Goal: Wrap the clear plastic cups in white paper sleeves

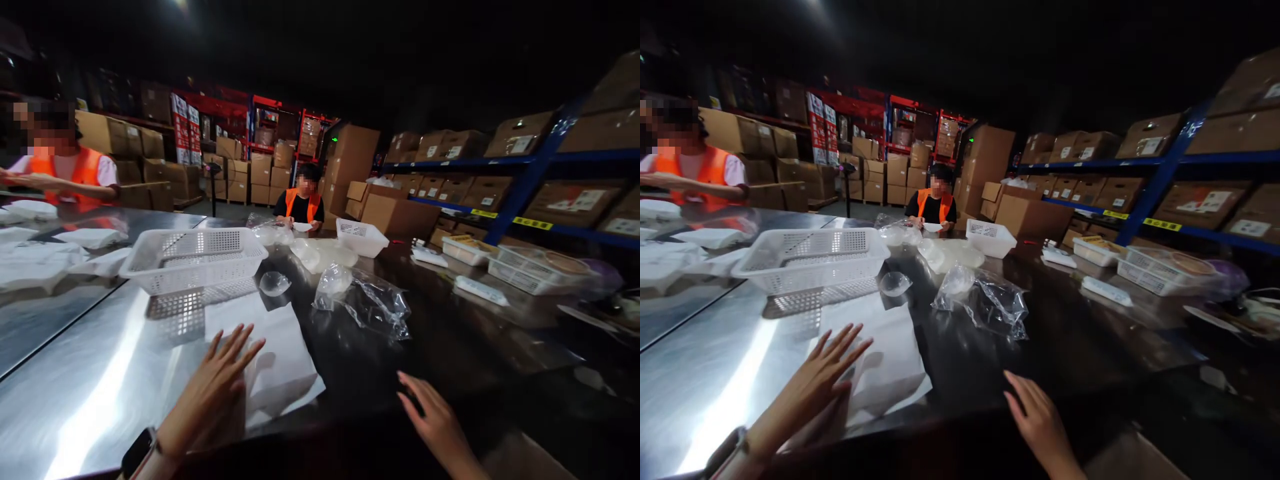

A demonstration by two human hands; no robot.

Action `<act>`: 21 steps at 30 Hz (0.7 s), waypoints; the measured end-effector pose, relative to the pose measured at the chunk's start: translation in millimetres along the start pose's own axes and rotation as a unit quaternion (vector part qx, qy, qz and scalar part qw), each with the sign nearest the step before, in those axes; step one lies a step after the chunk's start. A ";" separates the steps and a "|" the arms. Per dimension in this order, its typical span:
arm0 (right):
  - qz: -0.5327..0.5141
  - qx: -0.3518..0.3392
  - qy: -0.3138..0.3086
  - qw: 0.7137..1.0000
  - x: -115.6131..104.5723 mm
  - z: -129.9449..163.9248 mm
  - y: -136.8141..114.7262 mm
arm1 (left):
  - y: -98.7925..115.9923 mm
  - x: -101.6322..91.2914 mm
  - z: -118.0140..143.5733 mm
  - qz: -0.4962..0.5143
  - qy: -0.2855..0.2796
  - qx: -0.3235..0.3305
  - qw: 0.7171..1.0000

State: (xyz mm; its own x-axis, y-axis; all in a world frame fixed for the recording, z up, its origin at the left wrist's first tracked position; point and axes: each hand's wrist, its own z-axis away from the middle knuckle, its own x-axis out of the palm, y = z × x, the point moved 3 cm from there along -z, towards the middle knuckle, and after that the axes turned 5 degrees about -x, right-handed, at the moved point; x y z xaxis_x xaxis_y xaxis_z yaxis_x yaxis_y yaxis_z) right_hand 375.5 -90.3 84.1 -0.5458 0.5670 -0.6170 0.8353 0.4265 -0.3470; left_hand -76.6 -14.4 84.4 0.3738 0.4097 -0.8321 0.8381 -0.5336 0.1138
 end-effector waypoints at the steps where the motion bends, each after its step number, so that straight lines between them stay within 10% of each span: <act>1: 0.015 -0.096 -0.057 0.994 25.0 -23.1 -17.6 | 3.3 1.2 -6.8 0.000 -0.021 0.044 0.999; 6: 0.029 -0.488 -0.180 0.853 130.9 -94.3 -85.3 | 23.6 14.1 -11.7 -0.035 -0.067 0.156 0.985; 10: 0.015 -0.616 -0.149 0.773 161.6 -95.1 -93.5 | 27.7 13.3 1.0 -0.086 -0.024 0.218 0.972; 15: -0.067 -0.519 -0.207 0.827 144.2 -83.3 -94.8 | 29.3 10.2 15.6 -0.008 -0.024 0.229 0.973; 21: -0.226 -0.181 -0.173 0.941 126.9 -66.0 -109.0 | 30.0 18.8 22.7 0.267 0.046 -0.071 0.960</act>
State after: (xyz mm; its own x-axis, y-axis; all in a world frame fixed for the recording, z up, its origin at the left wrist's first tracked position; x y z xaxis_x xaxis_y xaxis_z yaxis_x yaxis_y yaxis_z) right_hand 210.8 -18.3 90.3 -0.7330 0.0329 -0.6794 0.4111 0.8172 -0.4040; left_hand -53.4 -39.5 59.9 0.7932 0.1729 -0.5839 0.5606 -0.5817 0.5894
